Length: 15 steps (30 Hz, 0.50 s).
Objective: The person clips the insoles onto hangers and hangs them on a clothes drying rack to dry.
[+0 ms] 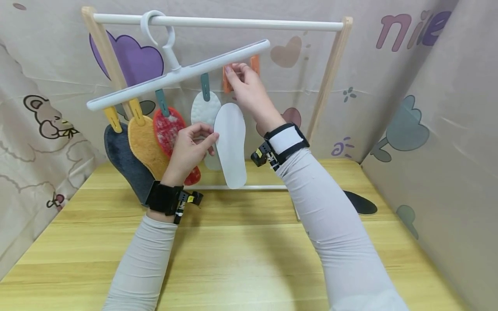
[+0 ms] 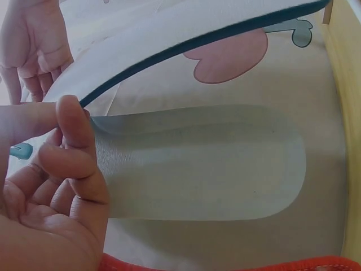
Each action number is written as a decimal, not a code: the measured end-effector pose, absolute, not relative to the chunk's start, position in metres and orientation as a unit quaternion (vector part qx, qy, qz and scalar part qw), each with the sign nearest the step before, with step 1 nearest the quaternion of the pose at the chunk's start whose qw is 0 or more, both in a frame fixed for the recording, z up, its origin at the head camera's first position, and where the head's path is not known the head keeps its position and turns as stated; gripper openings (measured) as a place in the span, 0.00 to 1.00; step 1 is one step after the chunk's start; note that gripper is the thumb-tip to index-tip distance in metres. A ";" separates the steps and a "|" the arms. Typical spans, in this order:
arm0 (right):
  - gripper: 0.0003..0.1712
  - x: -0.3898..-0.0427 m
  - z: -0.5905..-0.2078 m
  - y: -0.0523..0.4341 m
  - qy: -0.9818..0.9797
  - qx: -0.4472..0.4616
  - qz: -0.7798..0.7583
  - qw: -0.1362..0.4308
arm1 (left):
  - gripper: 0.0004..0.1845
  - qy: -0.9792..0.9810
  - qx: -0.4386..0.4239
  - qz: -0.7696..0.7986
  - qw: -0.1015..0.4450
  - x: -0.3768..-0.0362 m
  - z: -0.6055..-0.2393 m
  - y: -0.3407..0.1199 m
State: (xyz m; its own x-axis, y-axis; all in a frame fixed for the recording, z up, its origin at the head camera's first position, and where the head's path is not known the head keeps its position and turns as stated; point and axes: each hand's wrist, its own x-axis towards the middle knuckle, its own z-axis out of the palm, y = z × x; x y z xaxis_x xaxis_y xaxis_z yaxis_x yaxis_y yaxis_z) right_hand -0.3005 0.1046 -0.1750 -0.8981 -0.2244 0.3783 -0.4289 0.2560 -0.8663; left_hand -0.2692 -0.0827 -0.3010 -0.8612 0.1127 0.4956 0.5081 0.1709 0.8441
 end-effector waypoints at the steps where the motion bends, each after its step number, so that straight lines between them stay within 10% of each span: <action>1: 0.28 -0.300 -0.176 0.105 -0.788 0.210 0.572 0.091 | 0.10 -0.747 -0.206 -0.611 0.161 -0.269 -0.301 -0.083; 15: 0.22 -0.302 -0.186 0.111 -0.764 0.237 0.593 0.095 | 0.09 -0.751 -0.194 -0.610 0.163 -0.268 -0.300 -0.083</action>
State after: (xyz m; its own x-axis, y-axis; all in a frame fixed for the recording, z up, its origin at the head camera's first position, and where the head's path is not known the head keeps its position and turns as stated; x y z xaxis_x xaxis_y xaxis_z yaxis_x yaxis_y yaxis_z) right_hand -0.3022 0.1110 -0.1864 -0.8695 -0.2496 0.4262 -0.4748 0.1851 -0.8604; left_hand -0.2677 -0.0835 -0.3004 -0.8715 0.0931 0.4815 0.4904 0.1801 0.8527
